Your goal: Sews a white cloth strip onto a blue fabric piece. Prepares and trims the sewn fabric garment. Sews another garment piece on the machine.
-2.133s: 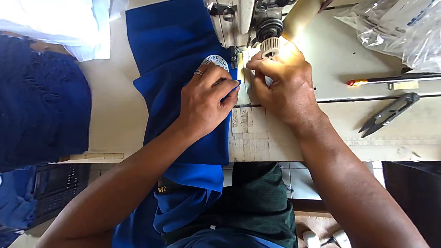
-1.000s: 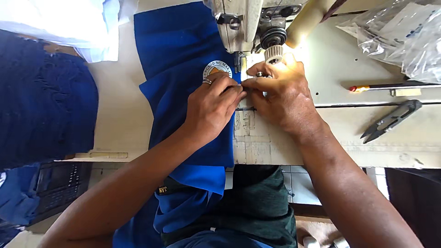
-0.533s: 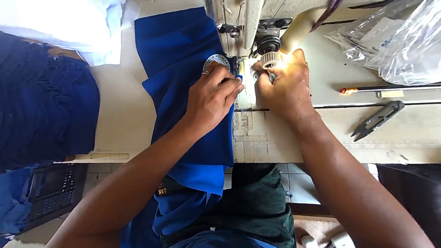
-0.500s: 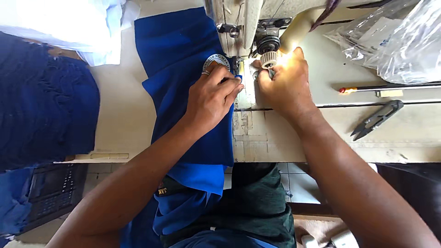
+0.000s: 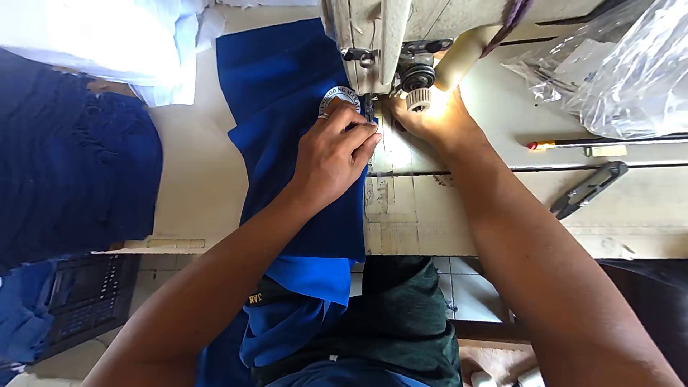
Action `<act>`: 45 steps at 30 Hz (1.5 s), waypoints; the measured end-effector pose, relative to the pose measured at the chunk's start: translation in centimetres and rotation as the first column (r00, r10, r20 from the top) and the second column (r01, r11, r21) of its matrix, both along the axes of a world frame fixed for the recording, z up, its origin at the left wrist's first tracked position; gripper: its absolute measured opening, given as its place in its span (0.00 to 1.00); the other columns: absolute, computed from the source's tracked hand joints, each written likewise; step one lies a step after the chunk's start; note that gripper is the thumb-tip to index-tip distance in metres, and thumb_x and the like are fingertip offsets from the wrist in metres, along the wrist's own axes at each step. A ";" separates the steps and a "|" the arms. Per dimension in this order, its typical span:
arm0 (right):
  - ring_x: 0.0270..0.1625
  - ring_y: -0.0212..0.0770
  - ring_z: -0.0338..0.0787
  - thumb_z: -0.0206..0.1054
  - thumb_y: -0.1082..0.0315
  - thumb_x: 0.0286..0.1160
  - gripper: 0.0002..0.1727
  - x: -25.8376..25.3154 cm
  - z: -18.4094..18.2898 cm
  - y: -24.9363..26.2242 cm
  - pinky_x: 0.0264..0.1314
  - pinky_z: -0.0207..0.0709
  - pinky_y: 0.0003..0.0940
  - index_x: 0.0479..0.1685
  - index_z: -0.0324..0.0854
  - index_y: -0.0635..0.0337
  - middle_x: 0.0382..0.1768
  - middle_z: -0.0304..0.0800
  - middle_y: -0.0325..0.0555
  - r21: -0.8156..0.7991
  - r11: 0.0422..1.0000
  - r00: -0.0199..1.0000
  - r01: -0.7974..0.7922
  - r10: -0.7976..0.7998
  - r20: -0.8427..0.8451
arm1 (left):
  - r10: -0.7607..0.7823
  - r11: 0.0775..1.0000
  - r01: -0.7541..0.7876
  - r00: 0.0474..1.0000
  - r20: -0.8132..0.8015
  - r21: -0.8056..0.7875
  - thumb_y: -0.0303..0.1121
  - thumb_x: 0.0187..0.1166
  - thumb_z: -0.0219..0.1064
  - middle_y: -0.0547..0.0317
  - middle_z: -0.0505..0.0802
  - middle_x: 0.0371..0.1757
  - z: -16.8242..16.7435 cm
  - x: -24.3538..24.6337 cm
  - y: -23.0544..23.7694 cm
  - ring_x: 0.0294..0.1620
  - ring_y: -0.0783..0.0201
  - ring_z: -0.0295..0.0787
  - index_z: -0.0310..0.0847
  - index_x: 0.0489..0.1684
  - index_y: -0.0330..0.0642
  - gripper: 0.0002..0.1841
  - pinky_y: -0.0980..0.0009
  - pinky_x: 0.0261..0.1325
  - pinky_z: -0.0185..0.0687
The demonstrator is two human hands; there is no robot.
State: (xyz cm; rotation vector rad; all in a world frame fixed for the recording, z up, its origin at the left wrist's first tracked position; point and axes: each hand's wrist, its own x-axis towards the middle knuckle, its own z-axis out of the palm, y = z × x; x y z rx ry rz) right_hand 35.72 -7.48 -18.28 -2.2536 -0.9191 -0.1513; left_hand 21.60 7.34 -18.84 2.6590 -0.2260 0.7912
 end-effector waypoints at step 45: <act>0.40 0.48 0.92 0.64 0.59 0.71 0.15 -2.7 1.0 -1.0 0.42 0.79 0.45 0.26 0.84 0.62 0.30 0.90 0.53 0.022 0.996 0.990 0.088 -0.090 0.105 | -0.281 0.949 0.284 0.959 -0.043 0.134 0.35 0.86 0.66 0.53 0.96 0.54 1.1 2.2 6.1 0.64 0.53 0.89 0.95 0.51 0.47 0.10 0.61 0.69 0.81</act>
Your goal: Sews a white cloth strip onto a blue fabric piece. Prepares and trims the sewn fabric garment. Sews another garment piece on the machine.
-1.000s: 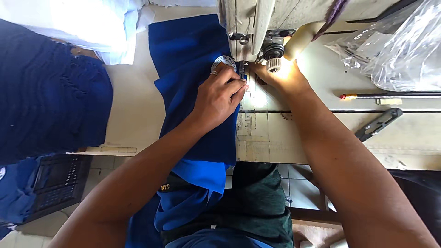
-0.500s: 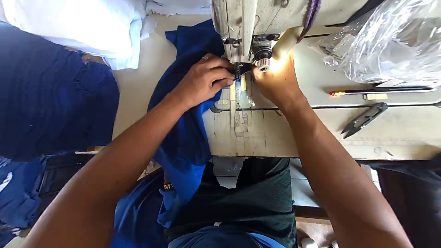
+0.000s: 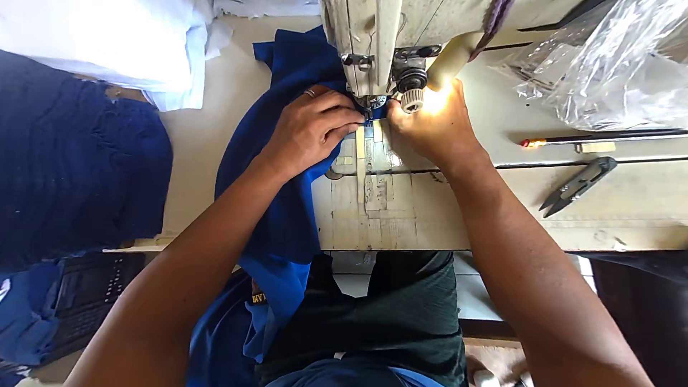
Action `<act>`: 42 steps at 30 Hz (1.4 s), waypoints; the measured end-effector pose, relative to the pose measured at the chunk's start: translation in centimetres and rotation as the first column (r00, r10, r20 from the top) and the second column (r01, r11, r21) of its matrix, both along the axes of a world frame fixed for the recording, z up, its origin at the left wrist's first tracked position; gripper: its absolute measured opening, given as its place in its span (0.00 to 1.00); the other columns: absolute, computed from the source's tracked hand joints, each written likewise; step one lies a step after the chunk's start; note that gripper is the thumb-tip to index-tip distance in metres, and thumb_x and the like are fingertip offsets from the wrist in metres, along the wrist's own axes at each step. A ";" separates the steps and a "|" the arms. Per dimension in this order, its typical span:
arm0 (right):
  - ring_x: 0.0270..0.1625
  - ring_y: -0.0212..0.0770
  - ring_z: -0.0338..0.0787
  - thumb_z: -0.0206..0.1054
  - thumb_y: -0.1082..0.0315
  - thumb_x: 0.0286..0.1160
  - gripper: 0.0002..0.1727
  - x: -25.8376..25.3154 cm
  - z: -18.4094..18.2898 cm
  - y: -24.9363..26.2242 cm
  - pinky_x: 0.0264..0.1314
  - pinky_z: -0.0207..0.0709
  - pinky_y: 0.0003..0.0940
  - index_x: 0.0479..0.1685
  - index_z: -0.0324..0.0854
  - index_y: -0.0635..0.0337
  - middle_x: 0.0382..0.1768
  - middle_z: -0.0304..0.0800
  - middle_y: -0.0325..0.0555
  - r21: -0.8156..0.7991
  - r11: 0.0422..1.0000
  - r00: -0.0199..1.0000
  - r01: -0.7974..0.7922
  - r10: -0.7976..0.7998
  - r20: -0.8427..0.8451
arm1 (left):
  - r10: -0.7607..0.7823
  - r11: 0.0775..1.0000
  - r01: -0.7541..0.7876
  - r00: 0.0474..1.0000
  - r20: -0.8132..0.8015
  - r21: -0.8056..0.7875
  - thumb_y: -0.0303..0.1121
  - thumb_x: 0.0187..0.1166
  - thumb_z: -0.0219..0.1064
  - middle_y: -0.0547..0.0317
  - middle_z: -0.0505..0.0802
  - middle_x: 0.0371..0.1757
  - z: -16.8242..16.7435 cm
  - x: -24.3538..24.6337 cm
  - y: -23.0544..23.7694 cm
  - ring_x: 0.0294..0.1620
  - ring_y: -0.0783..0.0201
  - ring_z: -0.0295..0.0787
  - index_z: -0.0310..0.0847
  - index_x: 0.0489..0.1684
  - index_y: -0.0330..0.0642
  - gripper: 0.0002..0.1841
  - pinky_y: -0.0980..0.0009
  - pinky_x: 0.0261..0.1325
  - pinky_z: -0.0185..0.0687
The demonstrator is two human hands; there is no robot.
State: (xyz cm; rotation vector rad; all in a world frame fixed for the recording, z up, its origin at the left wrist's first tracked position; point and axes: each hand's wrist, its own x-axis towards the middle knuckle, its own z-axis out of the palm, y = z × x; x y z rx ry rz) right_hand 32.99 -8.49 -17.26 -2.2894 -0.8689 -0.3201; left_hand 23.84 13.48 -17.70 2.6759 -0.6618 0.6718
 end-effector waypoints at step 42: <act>0.44 0.37 0.86 0.65 0.60 0.72 0.16 0.9 2.1 -1.7 0.47 0.76 0.37 0.48 0.82 0.65 0.39 0.88 0.49 -0.078 0.981 0.972 0.179 -0.188 -0.138 | 0.054 0.995 -0.053 0.999 0.008 -0.090 0.39 0.85 0.67 0.61 0.97 0.58 -0.6 -0.6 -1.0 0.70 0.59 0.88 0.97 0.45 0.48 0.11 0.63 0.74 0.79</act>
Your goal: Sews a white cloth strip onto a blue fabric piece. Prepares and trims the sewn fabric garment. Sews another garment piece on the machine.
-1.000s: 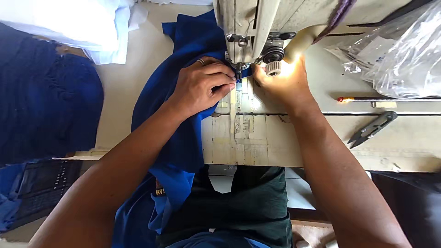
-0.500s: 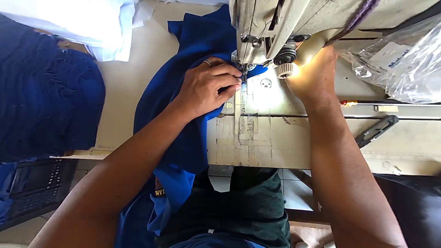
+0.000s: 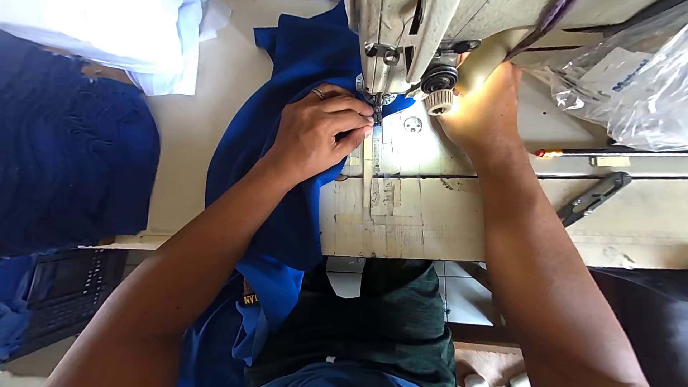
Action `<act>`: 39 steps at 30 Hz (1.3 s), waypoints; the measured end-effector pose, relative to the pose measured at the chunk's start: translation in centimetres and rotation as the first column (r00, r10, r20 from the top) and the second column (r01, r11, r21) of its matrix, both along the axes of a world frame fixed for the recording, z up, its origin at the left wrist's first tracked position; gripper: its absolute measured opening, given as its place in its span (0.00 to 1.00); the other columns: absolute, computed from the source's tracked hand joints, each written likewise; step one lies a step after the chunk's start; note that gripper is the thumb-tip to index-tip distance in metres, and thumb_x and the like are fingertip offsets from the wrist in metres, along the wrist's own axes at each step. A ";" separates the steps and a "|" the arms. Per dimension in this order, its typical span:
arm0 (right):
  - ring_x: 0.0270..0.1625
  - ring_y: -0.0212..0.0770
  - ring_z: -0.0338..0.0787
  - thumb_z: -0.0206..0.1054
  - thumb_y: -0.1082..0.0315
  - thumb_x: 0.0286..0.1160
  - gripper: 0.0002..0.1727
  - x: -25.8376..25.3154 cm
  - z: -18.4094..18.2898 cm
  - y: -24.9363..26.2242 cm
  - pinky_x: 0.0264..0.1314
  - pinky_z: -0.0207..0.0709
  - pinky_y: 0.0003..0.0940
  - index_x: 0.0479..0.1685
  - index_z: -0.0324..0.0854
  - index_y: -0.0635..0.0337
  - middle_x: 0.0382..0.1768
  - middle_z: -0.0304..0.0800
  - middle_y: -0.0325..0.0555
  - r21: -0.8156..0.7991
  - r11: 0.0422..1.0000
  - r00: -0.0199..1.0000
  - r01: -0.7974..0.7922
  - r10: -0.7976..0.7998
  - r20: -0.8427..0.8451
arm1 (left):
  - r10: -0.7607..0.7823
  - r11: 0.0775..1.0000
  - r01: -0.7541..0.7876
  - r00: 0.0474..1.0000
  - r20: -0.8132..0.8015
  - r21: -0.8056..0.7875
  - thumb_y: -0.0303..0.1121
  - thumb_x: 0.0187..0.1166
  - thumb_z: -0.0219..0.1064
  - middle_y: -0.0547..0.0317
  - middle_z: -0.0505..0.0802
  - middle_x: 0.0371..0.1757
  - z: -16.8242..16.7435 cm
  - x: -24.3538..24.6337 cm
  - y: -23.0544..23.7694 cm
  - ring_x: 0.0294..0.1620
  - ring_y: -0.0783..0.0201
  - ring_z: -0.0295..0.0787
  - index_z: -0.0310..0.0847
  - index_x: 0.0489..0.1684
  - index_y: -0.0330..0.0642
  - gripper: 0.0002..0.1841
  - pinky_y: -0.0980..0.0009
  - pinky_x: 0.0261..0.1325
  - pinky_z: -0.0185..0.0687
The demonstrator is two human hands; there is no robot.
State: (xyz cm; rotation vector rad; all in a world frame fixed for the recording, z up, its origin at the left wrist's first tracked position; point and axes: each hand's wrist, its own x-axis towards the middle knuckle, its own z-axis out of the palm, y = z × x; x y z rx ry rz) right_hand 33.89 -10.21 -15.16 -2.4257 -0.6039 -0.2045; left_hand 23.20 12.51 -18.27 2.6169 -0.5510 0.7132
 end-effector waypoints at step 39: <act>0.47 0.35 0.86 0.62 0.61 0.76 0.15 0.0 0.3 0.2 0.50 0.75 0.36 0.51 0.82 0.62 0.41 0.88 0.47 0.021 1.000 0.999 -0.014 0.015 -0.044 | 0.036 0.999 -0.037 0.999 -0.023 -0.037 0.39 0.86 0.66 0.60 0.97 0.59 -0.1 0.6 0.2 0.71 0.59 0.88 0.98 0.49 0.48 0.12 0.63 0.77 0.76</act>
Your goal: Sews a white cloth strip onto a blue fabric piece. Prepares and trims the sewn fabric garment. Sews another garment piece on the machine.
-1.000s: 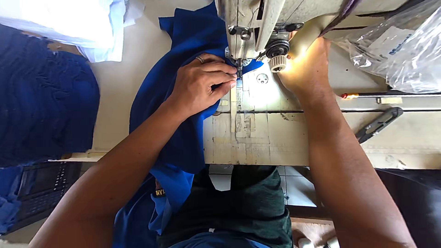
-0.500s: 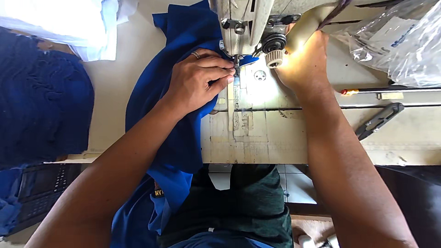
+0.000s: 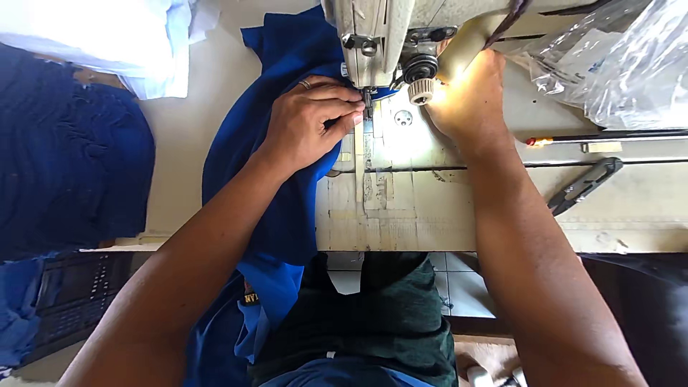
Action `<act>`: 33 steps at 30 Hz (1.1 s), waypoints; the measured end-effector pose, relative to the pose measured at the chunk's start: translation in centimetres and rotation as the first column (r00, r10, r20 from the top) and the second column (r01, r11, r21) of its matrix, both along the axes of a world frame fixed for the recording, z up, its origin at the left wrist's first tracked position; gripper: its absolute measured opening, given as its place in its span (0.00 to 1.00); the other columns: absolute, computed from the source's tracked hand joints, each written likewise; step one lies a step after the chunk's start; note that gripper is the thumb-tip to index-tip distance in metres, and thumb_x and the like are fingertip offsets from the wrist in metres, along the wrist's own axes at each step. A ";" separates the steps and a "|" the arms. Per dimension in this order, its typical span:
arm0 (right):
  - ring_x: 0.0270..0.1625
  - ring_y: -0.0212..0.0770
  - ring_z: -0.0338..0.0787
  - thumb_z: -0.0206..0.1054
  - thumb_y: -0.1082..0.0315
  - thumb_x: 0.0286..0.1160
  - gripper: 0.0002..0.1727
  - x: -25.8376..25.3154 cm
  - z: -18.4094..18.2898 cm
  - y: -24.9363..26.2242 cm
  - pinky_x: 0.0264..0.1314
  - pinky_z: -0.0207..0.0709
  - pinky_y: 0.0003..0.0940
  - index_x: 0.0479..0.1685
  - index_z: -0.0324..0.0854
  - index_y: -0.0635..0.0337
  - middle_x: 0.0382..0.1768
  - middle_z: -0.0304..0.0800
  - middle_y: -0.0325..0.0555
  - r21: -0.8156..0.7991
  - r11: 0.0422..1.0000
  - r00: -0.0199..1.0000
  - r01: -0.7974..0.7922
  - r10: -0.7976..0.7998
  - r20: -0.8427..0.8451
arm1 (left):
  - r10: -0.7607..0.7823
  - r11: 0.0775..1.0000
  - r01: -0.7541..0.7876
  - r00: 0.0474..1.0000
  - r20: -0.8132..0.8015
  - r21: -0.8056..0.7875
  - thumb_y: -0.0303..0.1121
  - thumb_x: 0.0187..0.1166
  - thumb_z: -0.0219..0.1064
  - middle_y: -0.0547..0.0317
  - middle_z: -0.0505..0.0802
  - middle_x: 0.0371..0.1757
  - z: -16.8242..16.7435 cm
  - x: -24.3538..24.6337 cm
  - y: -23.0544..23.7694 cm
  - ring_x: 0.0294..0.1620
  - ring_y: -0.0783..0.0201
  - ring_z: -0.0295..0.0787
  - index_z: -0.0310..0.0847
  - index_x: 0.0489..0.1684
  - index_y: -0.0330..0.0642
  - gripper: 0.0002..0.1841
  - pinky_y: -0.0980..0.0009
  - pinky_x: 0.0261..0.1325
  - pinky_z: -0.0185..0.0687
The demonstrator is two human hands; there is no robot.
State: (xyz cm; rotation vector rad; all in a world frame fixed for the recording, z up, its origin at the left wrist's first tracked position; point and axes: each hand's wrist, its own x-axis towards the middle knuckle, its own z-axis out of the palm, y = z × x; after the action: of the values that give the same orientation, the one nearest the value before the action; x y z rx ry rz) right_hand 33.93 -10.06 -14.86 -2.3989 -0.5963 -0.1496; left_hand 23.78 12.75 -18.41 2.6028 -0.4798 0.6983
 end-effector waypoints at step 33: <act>0.77 0.54 0.80 0.60 0.63 0.84 0.14 -9.5 -4.6 -4.2 0.79 0.69 0.48 0.52 0.90 0.58 0.67 0.89 0.52 -0.012 0.993 0.961 -0.120 0.119 0.249 | 0.400 0.916 -0.395 0.913 -0.085 0.066 0.43 0.89 0.60 0.61 0.89 0.73 -1.2 -16.3 -5.8 0.68 0.51 0.83 0.91 0.65 0.53 0.17 0.52 0.61 0.74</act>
State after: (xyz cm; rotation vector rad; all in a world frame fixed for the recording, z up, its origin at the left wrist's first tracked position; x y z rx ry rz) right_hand 24.46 -14.25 -19.49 -2.3507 -0.8539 -0.4039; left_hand 7.49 6.90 -19.63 2.7934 0.0735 0.6853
